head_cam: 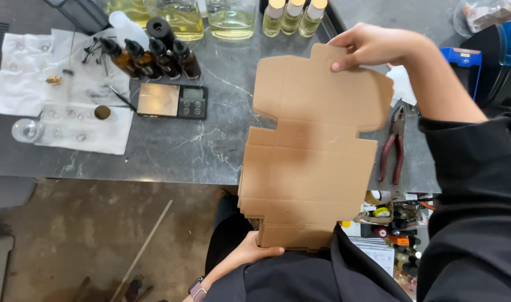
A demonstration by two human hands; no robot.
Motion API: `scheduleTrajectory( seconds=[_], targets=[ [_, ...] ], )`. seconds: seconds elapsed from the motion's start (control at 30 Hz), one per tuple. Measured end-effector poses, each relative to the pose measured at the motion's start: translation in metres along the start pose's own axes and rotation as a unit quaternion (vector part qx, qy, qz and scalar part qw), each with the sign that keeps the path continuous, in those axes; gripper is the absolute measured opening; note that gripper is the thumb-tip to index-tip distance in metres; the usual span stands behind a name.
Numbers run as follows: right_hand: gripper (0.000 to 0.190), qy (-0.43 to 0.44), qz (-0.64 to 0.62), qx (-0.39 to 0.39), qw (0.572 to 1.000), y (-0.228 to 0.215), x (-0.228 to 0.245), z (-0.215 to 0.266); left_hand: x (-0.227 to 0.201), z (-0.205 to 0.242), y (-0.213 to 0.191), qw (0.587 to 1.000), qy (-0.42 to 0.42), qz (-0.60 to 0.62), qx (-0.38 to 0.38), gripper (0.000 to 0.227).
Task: The person assembles several cardboard boxes by hand on a counter. The person takes flat cardboard templates, folds the sides and flaps to form the box shape, and stacks the completed boxes together.
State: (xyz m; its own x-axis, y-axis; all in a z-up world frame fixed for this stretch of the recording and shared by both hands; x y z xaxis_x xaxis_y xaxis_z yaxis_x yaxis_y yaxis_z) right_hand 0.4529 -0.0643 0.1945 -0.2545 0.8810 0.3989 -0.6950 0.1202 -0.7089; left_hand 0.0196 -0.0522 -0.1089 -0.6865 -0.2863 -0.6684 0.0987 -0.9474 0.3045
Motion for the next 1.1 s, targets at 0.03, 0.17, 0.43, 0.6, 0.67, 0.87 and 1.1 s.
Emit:
scheduleTrajectory(
  seconds=[0.03,0.17,0.43,0.6,0.67,0.87,1.1],
  targets=[
    [0.049,-0.005,0.002,0.002,1.000,0.019,-0.011,-0.018,-0.003,0.011,0.001,1.000,0.002,0.002,-0.005,0.056],
    [0.033,-0.119,-0.038,-0.066,0.990,0.055,-0.020,-0.072,-0.028,0.032,-0.004,0.999,0.021,-0.021,-0.018,0.058],
    [0.045,-0.112,-0.096,-0.159,0.976,0.099,-0.022,-0.131,-0.030,0.047,-0.016,0.985,0.044,0.160,-0.049,0.053],
    [0.045,-0.136,-0.138,-0.196,0.961,0.097,-0.014,-0.166,-0.041,0.037,-0.022,0.976,0.020,0.208,-0.058,0.061],
    [0.046,-0.155,-0.135,-0.211,0.956,0.091,-0.017,-0.179,-0.051,0.027,-0.025,0.977,0.032,0.204,-0.059,0.057],
    [0.042,-0.262,-0.125,-0.313,0.904,0.081,-0.024,-0.188,-0.069,0.009,-0.029,0.976,0.055,0.196,-0.077,0.050],
    [0.029,-0.405,-0.042,-0.431,0.805,0.101,-0.002,-0.143,-0.067,0.000,-0.027,0.984,0.056,0.142,-0.097,0.051]
  ],
)
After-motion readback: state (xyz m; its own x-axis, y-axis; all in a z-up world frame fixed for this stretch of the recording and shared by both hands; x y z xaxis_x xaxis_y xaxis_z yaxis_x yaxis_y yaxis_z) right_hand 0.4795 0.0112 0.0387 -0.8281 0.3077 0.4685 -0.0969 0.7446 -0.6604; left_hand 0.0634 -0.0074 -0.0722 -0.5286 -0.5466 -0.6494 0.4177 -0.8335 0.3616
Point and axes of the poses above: each hand's wrist, its own z-axis away from the middle knuckle, its own y-axis out of the palm, x = y × z, the point moved 8 cm from there along -z, towards the middle knuckle, and after that the axes turned 6 degrees about -x, right-handed, at the moved point
